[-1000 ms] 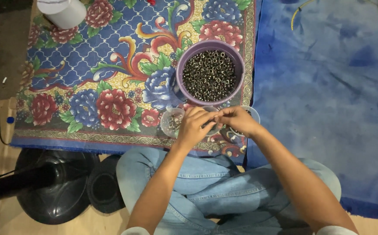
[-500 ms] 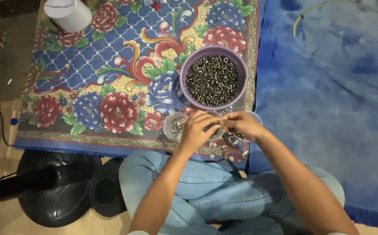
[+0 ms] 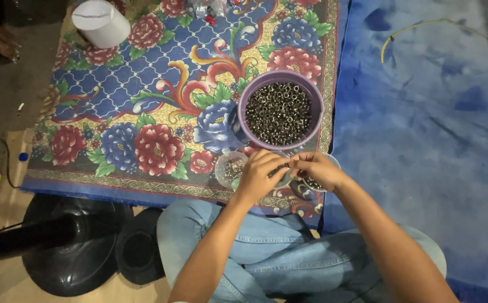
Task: Sorting small metal rings from a large bowl into smaller containers while sitting on the floor.
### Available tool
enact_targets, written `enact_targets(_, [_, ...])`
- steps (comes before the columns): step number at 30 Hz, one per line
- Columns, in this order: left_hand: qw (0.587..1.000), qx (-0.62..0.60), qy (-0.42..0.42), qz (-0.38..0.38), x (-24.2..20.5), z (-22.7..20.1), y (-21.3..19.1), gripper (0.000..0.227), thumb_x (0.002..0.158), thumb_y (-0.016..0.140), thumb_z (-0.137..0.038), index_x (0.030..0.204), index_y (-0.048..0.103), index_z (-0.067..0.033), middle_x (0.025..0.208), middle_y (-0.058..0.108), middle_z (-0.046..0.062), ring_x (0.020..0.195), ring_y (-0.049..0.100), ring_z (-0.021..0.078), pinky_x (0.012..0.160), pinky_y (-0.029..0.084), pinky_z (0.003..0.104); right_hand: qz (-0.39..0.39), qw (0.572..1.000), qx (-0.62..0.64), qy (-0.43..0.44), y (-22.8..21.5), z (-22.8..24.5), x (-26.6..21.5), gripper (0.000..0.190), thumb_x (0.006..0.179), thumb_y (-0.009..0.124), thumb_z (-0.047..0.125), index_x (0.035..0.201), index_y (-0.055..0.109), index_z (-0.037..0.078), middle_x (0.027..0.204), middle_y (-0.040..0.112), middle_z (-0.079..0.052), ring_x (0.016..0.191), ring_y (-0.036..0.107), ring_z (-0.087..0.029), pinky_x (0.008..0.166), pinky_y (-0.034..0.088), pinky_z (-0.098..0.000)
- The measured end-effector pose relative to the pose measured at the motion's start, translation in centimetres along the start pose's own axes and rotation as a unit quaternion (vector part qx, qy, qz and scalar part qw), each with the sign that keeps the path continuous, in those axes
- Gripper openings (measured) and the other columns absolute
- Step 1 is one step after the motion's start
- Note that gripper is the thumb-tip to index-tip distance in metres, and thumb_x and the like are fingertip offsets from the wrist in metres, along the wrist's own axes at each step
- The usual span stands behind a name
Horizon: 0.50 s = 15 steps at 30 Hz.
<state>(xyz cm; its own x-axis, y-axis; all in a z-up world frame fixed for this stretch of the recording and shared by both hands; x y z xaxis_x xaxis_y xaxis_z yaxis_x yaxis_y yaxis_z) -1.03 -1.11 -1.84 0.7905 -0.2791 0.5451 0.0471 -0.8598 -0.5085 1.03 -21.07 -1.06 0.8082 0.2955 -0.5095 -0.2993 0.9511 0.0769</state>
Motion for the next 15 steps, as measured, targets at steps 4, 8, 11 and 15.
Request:
enact_targets(4, [1.000,0.005,-0.014,0.007,-0.5,1.0,0.6,0.016,0.092,0.076,-0.022,0.107,0.077,-0.0163,0.091,0.074,0.003,0.091,0.068,0.0243,0.082,0.050,0.037,-0.006,1.000,0.011,0.000,0.2,0.5,-0.2,0.015,0.090,0.069,0.007,0.096,0.075,-0.006,0.074,0.072,-0.021,0.065,0.065,-0.022,0.062,0.056,-0.0295])
enact_targets(8, [1.000,0.019,-0.006,0.009,-0.6,1.2,0.7,0.014,0.092,0.075,-0.022,0.105,0.077,-0.0171,0.090,0.074,0.001,0.091,0.067,0.0228,0.080,0.050,0.036,-0.003,1.000,-0.001,-0.006,0.5,1.0,-0.6,0.016,0.090,0.067,0.007,0.096,0.075,-0.006,0.074,0.071,-0.021,0.067,0.066,-0.024,0.064,0.055,-0.0304])
enact_targets(11, [1.000,0.025,-0.009,0.011,-0.8,1.4,1.0,0.013,0.092,0.075,-0.021,0.105,0.076,-0.0168,0.090,0.074,0.000,0.090,0.067,0.0220,0.079,0.050,0.035,-0.009,1.000,-0.017,-0.013,0.4,1.0,-0.6,0.015,0.090,0.068,0.006,0.098,0.075,-0.006,0.078,0.072,-0.019,0.071,0.068,-0.023,0.066,0.056,-0.0301])
enact_targets(15, [0.999,0.033,-0.014,0.013,-0.8,1.5,1.0,0.018,0.087,0.078,-0.013,0.105,0.076,-0.0152,0.091,0.074,0.001,0.091,0.067,0.0221,0.080,0.049,0.035,-0.010,0.996,-0.079,-0.047,0.3,0.9,-0.4,0.015,0.089,0.075,0.006,0.099,0.077,-0.005,0.081,0.074,-0.019,0.075,0.070,-0.023,0.069,0.058,-0.0317])
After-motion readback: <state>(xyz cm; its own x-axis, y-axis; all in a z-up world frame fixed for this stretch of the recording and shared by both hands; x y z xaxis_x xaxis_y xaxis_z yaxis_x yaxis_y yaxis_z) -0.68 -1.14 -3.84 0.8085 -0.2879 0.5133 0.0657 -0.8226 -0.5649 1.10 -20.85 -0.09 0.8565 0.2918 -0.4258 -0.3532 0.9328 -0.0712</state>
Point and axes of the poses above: each hand's wrist, its own x-axis towards the middle knuckle, its own y-axis out of the palm, z = x × y, the point moved 1 cm from there along x, towards the middle knuckle
